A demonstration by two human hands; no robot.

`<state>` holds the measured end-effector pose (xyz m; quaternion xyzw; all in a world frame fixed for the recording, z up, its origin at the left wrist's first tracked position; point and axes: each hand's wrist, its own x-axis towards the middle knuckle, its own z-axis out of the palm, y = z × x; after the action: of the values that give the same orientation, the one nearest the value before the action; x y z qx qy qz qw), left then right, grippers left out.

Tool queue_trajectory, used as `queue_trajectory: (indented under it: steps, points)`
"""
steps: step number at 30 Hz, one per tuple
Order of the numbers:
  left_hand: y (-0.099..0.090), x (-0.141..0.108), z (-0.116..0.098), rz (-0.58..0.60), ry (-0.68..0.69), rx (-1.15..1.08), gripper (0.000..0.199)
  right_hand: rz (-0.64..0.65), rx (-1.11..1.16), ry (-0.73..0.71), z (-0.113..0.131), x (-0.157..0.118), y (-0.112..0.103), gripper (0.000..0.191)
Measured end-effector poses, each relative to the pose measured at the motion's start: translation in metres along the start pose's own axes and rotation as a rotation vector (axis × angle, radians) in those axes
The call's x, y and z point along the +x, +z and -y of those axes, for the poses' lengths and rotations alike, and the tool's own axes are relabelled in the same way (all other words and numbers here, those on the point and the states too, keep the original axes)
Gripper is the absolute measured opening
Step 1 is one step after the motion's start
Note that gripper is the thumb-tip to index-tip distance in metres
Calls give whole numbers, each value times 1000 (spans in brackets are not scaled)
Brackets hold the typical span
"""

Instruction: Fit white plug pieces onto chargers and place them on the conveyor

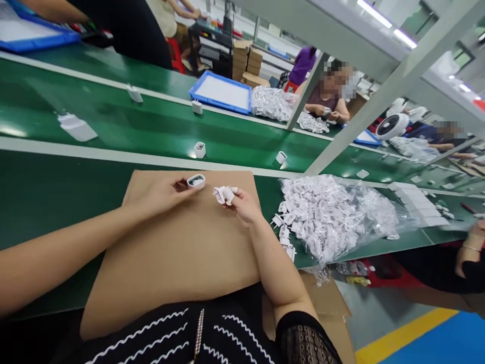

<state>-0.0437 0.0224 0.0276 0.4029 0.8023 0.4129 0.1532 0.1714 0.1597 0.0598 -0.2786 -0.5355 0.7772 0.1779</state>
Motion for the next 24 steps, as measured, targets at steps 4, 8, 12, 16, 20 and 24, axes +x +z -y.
queue_trajectory:
  steps: [4, 8, 12, 16, 20, 24]
  points:
    - [30, -56, -6, 41, 44, -123, 35, 28, -78, -50, -4, -3, 5, 47]
    - [26, -62, -8, 30, 44, -102, 77, -9, -186, -128, -6, -4, 9, 50]
    - [9, -49, -10, 302, 129, -126, 100, -43, -317, -181, -10, -4, 12, 47]
    - [19, -48, -10, 393, 156, -230, 65, -75, -535, -354, -10, -10, 13, 31]
    - [36, -57, -11, 123, 148, -239, 65, -41, -881, -566, -6, -25, 14, 16]
    - [34, -60, -9, 178, 204, -289, 42, 58, -1174, -681, -6, -30, 19, 31]
